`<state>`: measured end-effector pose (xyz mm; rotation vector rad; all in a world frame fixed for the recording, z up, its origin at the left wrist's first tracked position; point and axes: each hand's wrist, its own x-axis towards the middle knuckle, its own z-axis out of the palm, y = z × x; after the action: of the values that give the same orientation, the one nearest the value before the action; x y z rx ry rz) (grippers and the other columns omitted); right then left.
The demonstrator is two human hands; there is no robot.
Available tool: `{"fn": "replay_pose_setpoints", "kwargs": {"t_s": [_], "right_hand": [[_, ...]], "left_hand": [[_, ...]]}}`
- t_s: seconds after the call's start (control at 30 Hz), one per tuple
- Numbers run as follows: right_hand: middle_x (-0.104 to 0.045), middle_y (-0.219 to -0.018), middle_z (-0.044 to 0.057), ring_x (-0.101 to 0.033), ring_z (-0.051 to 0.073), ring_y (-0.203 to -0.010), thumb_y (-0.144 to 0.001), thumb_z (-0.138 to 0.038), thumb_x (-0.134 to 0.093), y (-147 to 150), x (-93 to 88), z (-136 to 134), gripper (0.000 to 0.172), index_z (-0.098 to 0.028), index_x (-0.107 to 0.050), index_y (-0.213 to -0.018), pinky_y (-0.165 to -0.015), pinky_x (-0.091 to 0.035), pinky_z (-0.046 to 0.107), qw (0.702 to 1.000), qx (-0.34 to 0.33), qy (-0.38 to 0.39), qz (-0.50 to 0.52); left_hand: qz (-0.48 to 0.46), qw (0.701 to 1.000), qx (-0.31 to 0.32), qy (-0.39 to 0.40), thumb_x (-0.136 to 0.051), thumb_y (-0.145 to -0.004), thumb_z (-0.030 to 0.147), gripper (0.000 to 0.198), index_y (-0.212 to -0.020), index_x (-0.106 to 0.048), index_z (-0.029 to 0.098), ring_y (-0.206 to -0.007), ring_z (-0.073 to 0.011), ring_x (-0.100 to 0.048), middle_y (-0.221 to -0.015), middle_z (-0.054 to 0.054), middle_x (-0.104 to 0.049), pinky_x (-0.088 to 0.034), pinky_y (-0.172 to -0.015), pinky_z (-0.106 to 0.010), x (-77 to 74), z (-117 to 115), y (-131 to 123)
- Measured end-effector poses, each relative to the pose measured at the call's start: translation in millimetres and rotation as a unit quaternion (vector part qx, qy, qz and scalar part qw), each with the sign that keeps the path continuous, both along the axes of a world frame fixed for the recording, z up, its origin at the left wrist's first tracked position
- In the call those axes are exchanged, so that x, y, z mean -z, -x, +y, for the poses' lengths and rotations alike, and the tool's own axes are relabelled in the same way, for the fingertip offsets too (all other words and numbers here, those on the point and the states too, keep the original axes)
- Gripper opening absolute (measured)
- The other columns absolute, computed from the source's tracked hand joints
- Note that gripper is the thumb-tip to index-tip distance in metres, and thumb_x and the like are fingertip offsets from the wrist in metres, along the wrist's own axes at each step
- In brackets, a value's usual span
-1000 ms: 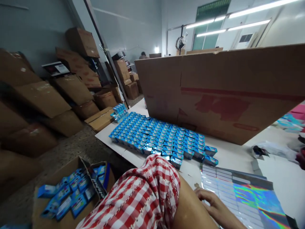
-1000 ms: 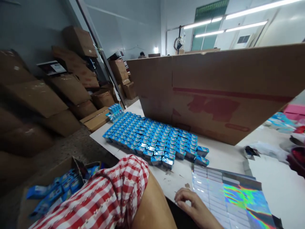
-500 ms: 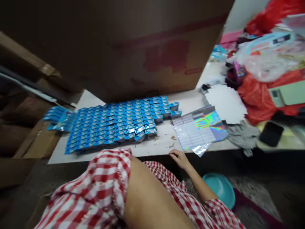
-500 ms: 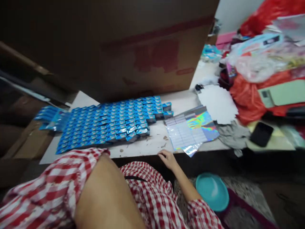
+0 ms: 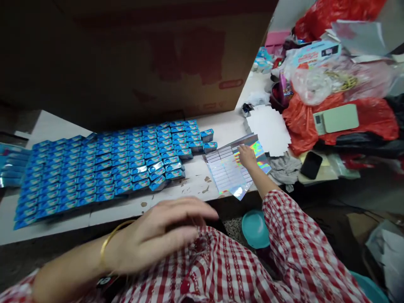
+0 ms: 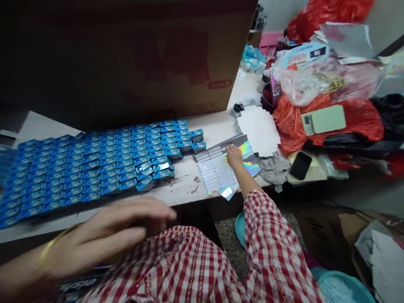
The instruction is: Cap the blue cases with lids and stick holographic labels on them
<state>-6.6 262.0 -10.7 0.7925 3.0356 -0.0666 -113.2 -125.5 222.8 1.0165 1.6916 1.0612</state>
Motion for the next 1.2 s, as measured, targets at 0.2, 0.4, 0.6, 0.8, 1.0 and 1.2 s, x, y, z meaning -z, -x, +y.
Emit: {"fn": "replay_pose_setpoints", "kwargs": {"t_s": [0.2, 0.4, 0.6, 0.8, 1.0, 1.2], "right_hand": [[-0.058, -0.116, 0.013, -0.042, 0.026, -0.113, -0.085, -0.008, -0.035, 37.2, 6.8, 56.0, 0.037, -0.015, -0.057, -0.115, -0.1, -0.023, 0.046, 0.993, -0.045, -0.071, -0.086], [-0.063, -0.102, 0.01, -0.054, 0.021, -0.093, -0.085, -0.015, -0.041, 48.2, -14.6, 72.8, 0.027, -0.017, -0.067, -0.087, -0.084, -0.036, 0.032, 0.982, -0.118, -0.035, -0.145], [-0.065, -0.079, 0.006, -0.057, 0.019, -0.073, -0.082, -0.028, -0.048, 32.8, -104.4, 73.9, 0.02, -0.018, -0.065, -0.085, -0.063, -0.036, 0.027, 0.982, -0.118, 0.121, -0.083], [-0.059, -0.067, 0.0, -0.053, 0.014, -0.062, -0.073, -0.05, -0.061, -3.6, -175.1, 38.2, 0.03, -0.02, -0.055, -0.074, -0.058, -0.041, 0.025, 0.85, -0.113, 0.495, 0.138], [-0.051, -0.055, -0.006, -0.044, 0.009, -0.043, -0.063, -0.051, -0.071, -21.4, -141.9, -13.3, 0.039, -0.023, -0.046, -0.073, -0.041, -0.035, 0.021, 0.731, 0.038, 0.627, 0.265], [-0.065, -0.083, 0.001, -0.06, 0.013, -0.063, -0.065, -0.045, -0.07, -2.1, -130.6, -33.9, 0.06, -0.026, -0.046, -0.117, -0.054, -0.048, 0.024, 0.713, 0.034, 0.626, 0.315]], "left_hand": [[-0.109, 0.976, -0.137, 0.133, -0.055, -0.081, 0.041, 0.033, -0.105, -0.065, 0.02, -0.099, -0.021, -0.062, -0.108, -0.008, -0.067, -0.049, -0.089, -0.034, 57.3, 5.5, -14.2], [-0.133, 0.927, -0.317, 0.151, -0.059, -0.074, 0.05, 0.047, -0.105, -0.062, 0.015, -0.097, -0.0225, -0.063, -0.107, -0.012, -0.067, -0.048, -0.09, -0.036, 117.0, -9.3, -36.2], [-0.138, 0.952, -0.236, 0.137, -0.057, -0.072, 0.052, 0.05, -0.104, -0.062, 0.014, -0.09, -0.0215, -0.063, -0.101, -0.011, -0.068, -0.048, -0.088, -0.037, 144.1, 28.3, -49.4], [-0.17, 0.921, -0.336, 0.096, -0.072, -0.059, 0.051, 0.07, -0.118, -0.053, 0.017, -0.11, -0.0278, -0.055, -0.131, -0.02, -0.049, -0.043, -0.091, -0.043, 161.0, 74.8, -36.1], [-0.308, 0.824, -0.462, -0.113, -0.083, -0.047, 0.041, 0.071, -0.108, -0.055, 0.016, -0.105, -0.0261, -0.059, -0.115, -0.015, -0.062, -0.047, -0.089, -0.043, 138.2, 105.5, 23.4], [-0.301, 0.833, -0.439, -0.15, -0.082, -0.049, 0.028, 0.062, -0.104, -0.057, 0.015, -0.087, -0.0222, -0.065, -0.094, -0.009, -0.069, -0.05, -0.086, -0.04, 109.8, 93.4, 40.5]]}}
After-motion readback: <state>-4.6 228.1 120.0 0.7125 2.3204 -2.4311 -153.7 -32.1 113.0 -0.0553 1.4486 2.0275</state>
